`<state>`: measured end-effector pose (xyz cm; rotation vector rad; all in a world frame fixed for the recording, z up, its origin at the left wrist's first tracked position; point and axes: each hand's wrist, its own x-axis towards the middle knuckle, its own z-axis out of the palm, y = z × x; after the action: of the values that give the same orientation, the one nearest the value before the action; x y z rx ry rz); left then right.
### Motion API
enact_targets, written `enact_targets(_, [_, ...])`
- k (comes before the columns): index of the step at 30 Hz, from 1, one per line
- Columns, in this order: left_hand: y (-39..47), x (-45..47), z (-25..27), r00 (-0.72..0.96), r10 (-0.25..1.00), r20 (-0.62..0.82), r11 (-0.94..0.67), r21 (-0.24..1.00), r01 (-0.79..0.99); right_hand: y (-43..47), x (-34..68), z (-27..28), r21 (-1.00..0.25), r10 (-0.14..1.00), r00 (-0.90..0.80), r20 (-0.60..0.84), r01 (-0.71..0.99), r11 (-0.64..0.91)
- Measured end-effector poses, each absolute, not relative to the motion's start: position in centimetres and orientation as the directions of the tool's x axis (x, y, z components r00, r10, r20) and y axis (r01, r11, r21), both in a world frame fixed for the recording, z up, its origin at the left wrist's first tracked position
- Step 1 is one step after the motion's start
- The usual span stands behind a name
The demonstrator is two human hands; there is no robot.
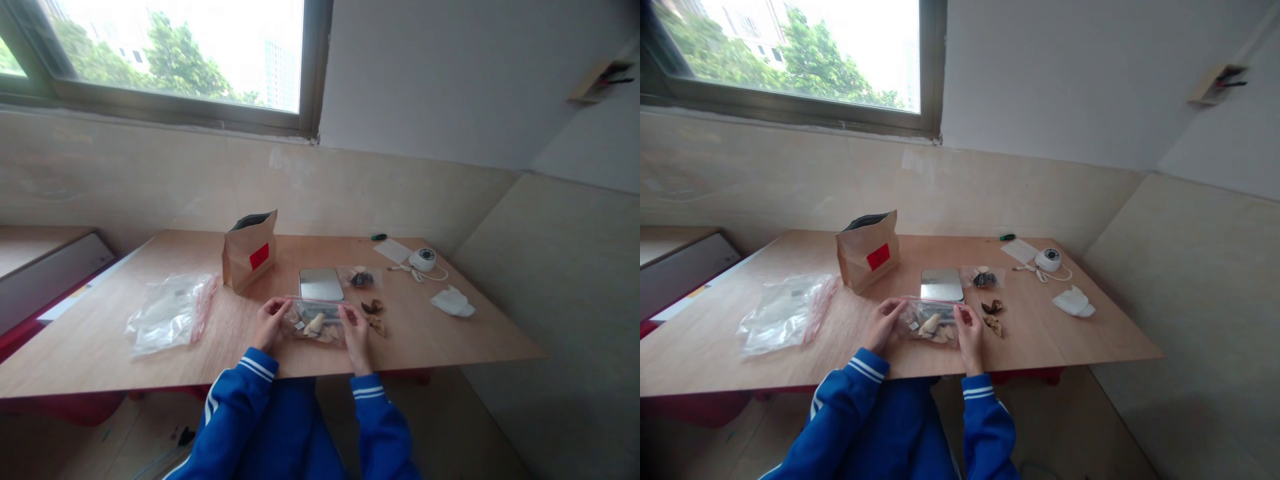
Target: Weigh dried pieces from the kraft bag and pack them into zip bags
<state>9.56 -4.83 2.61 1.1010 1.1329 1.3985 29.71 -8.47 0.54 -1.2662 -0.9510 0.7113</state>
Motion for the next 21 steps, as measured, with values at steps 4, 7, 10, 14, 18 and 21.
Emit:
enact_targets(4, [-4.98,9.49,2.82,-0.094,0.995,0.041,-0.055,0.986,-0.158,-8.34,29.77,0.31,-0.977,0.862,0.462,0.208,0.063,0.202])
enact_targets(7, [-4.96,9.47,2.80,-0.104,0.993,0.050,-0.065,0.986,-0.153,-8.28,29.75,0.22,-0.975,0.857,0.465,0.222,0.082,0.208])
enact_targets(10, [-4.89,9.41,2.71,-0.119,0.991,0.057,-0.075,0.985,-0.153,-8.30,29.70,0.25,-0.975,0.859,0.462,0.223,0.087,0.206])
enact_targets(14, [-4.97,9.35,2.82,-0.119,0.991,0.066,-0.084,0.985,-0.153,-8.38,29.67,0.41,-0.975,0.860,0.459,0.221,0.073,0.211])
enact_targets(18, [-5.18,9.51,3.17,-0.075,0.995,0.069,-0.079,0.988,-0.135,-8.57,29.64,0.70,-0.982,0.876,0.448,0.179,0.024,0.188])
enact_targets(21, [-5.25,9.65,3.27,-0.041,0.997,0.061,-0.067,0.987,-0.146,-8.76,29.49,1.02,-0.983,0.893,0.420,0.161,-0.008,0.181])
